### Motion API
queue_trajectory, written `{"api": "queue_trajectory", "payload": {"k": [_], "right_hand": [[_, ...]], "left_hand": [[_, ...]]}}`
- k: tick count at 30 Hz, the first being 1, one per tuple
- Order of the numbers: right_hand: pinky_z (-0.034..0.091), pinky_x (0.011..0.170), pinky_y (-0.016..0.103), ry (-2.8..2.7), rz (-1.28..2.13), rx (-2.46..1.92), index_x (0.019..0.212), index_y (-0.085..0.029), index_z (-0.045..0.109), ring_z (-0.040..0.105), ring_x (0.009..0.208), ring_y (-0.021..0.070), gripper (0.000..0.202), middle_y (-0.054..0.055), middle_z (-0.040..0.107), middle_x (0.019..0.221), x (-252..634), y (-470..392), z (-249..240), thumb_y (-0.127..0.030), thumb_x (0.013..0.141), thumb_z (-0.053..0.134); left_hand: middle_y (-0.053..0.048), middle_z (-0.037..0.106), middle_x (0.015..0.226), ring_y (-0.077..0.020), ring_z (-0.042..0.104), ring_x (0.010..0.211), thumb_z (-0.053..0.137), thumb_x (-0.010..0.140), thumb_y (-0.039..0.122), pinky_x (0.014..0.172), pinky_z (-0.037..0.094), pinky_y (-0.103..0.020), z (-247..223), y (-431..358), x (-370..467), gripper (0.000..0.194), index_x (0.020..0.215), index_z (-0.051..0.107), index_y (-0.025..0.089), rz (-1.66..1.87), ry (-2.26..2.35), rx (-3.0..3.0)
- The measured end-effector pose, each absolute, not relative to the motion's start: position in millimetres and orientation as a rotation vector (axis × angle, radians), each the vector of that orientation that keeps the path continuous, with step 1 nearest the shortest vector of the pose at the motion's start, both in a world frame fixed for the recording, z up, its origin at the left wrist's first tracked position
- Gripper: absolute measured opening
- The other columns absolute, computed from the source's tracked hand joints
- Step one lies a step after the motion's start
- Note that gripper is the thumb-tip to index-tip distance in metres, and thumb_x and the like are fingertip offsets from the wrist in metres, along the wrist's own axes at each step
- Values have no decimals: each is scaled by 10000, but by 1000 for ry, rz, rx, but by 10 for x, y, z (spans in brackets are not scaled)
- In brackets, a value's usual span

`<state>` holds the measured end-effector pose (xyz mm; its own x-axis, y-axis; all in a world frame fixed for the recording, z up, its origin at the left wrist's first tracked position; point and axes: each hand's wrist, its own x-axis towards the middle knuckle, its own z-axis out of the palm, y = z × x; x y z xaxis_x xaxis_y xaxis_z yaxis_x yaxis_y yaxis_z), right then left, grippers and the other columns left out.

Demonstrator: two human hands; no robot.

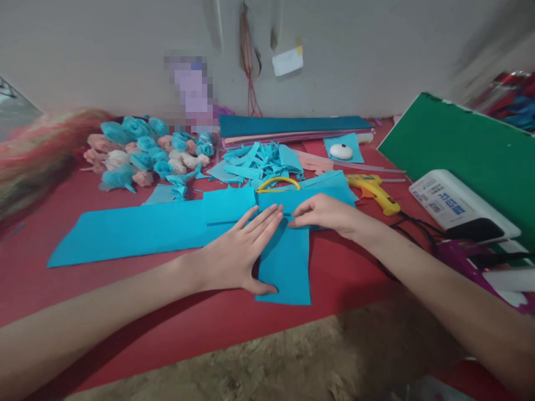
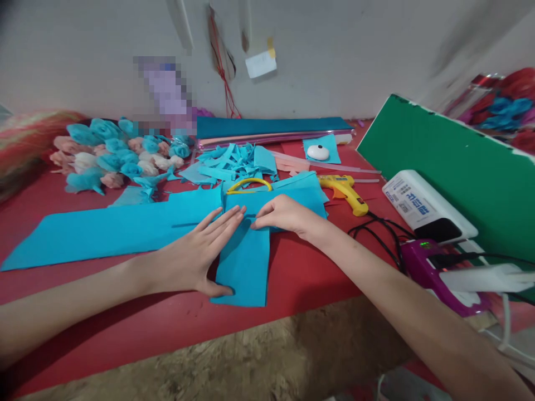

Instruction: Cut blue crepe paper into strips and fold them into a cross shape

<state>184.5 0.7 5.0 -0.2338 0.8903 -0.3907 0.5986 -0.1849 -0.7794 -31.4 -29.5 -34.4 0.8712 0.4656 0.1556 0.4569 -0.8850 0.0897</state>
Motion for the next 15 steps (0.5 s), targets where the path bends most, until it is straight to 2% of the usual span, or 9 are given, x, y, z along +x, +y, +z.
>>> {"api": "queue_trajectory", "payload": {"k": [4,8,12,15], "right_hand": [[297,533,250,-1707,1452,-1705,632,-198,674,455,641,119,194,-19,565,621,1862,-20,148,-343,518,732],[329,569,251,-1679,1512,-1640,610,-202,669,477,666,117,177,-18,586,648,1879,-60,199,-336,517,737],[359,601,268,-1670,1511,-1573,566,-202,674,499,661,129,143,-10,597,609,1884,-104,282,-308,513,754],[364,595,268,-1666,1470,-1532,565,-199,685,501,632,122,123,-11,602,585,1871,-146,413,-278,513,763]], "left_hand": [[-248,76,1502,-373,67,1391,558,642,726,1102,33,-510,-271,-353,-297,1192,1444,8,36,363,781,3078],[-237,47,1509,-402,38,1385,683,609,615,1089,40,-551,-178,-440,-267,1112,1436,137,109,411,806,3099],[-210,122,1509,-390,59,1387,761,596,504,1101,39,-561,-46,-478,-281,957,1354,296,150,524,787,2996],[-171,208,1496,-342,187,1377,731,644,509,1089,217,-533,116,-417,-320,906,1351,252,207,715,874,2544]]}}
